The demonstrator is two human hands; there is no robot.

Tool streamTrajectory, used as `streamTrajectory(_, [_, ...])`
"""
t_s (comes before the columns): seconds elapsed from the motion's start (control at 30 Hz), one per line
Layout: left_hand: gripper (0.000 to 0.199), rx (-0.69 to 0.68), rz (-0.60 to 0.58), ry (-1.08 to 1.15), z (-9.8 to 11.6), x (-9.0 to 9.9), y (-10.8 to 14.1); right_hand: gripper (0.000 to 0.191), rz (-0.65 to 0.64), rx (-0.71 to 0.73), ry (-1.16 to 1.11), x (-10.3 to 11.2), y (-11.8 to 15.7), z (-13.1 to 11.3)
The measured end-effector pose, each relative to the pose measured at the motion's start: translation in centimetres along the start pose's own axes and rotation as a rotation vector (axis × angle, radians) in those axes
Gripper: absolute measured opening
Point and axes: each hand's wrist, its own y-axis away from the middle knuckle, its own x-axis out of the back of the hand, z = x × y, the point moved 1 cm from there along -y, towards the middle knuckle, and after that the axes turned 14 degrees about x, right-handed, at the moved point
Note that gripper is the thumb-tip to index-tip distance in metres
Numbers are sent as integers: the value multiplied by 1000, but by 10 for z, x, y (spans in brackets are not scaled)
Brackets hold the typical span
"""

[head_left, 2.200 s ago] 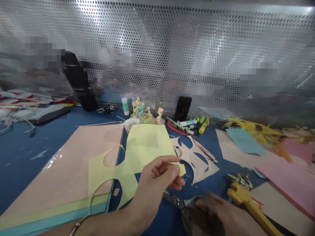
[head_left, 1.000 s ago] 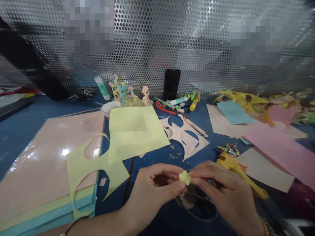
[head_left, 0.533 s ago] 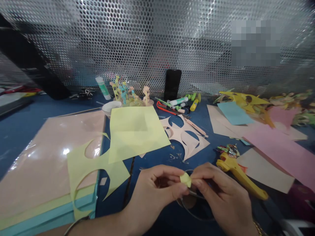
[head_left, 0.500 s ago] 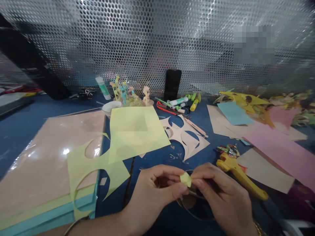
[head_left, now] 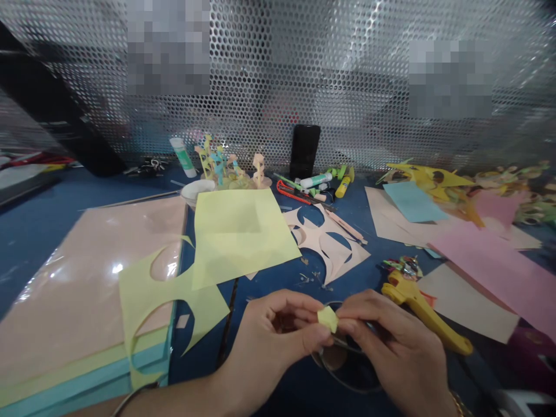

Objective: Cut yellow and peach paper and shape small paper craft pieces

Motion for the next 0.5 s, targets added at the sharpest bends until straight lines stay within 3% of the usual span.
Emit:
streamTrajectory(0.33, [25, -14, -8, -13, -3, 1, -1, 11, -1, 57, 92, -1, 1, -3])
streamTrajectory(0.5, [23, -50, 54, -49, -4, 3, -3, 13, -24, 108, 50, 0, 0, -1])
